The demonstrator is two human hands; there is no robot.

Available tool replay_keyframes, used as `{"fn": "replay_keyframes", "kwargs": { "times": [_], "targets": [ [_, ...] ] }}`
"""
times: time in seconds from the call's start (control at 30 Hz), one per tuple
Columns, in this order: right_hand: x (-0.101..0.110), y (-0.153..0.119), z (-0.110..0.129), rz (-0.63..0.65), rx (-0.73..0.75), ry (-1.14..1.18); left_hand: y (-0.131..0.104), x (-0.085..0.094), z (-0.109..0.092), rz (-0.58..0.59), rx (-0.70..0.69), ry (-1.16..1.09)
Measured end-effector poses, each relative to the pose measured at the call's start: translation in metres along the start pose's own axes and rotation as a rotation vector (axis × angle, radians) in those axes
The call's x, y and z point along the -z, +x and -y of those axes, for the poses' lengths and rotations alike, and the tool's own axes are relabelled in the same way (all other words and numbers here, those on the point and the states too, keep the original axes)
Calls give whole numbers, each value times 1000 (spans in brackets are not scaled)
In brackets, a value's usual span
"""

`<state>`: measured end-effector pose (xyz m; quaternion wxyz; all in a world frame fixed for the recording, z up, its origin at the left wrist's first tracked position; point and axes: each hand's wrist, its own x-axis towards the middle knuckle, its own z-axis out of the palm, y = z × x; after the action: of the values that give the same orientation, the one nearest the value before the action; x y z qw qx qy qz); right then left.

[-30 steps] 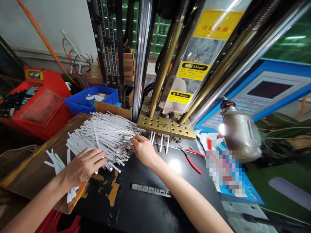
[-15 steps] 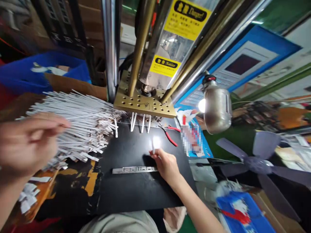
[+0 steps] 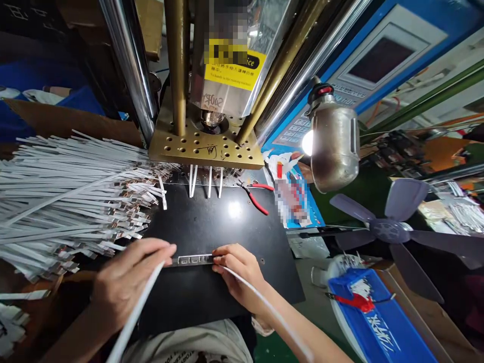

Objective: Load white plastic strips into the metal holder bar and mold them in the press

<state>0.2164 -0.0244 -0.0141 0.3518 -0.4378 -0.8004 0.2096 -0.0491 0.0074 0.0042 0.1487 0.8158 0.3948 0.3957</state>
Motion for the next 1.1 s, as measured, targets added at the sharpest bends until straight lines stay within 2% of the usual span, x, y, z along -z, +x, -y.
{"fn": "replay_keyframes", "kwargs": {
  "times": [0.1, 0.2, 0.3, 0.4, 0.53, 0.6, 0.67, 0.73, 0.77, 0.83, 0.9, 0.97, 1.03, 1.1],
  "targets": [
    [-1, 1, 3, 52, -16, -69, -2, -30, -13, 29, -117, -98],
    [-2, 5, 2, 87, 21, -104, 1, -43, -17, 93, -127, -92],
    [-5, 9, -2, 86, 64, -92, 4, -43, -19, 210, -85, -29],
    [-10, 11, -6, 81, 100, -62, 7, -39, -24, 290, -116, 43],
    [-9, 12, -12, 83, 125, 1, 6, -41, -27, 314, -117, 125],
    [0, 19, -15, 191, 108, 46, 5, -44, -28, 301, -83, 120],
    [14, 35, -18, 420, 77, 85, 3, -42, -27, 303, -73, 91],
    [21, 62, -17, 615, 70, 82, 1, -33, -24, 295, -92, 80],
    [19, 76, -16, 652, 88, 62, -1, -25, -21, 276, -109, 96],
    [3, 105, -9, 617, 175, -8, -8, -3, -12, 213, -137, 195],
    [-27, 129, 1, 546, 303, -113, -15, 21, 1, 178, -154, 373],
    [-61, 148, 13, 501, 422, -256, -20, 42, 17, 205, -195, 570],
    [-86, 159, 25, 480, 479, -391, -22, 54, 31, 244, -257, 704],
    [-94, 163, 31, 487, 501, -469, -22, 57, 42, 262, -313, 744]
  ]
}}
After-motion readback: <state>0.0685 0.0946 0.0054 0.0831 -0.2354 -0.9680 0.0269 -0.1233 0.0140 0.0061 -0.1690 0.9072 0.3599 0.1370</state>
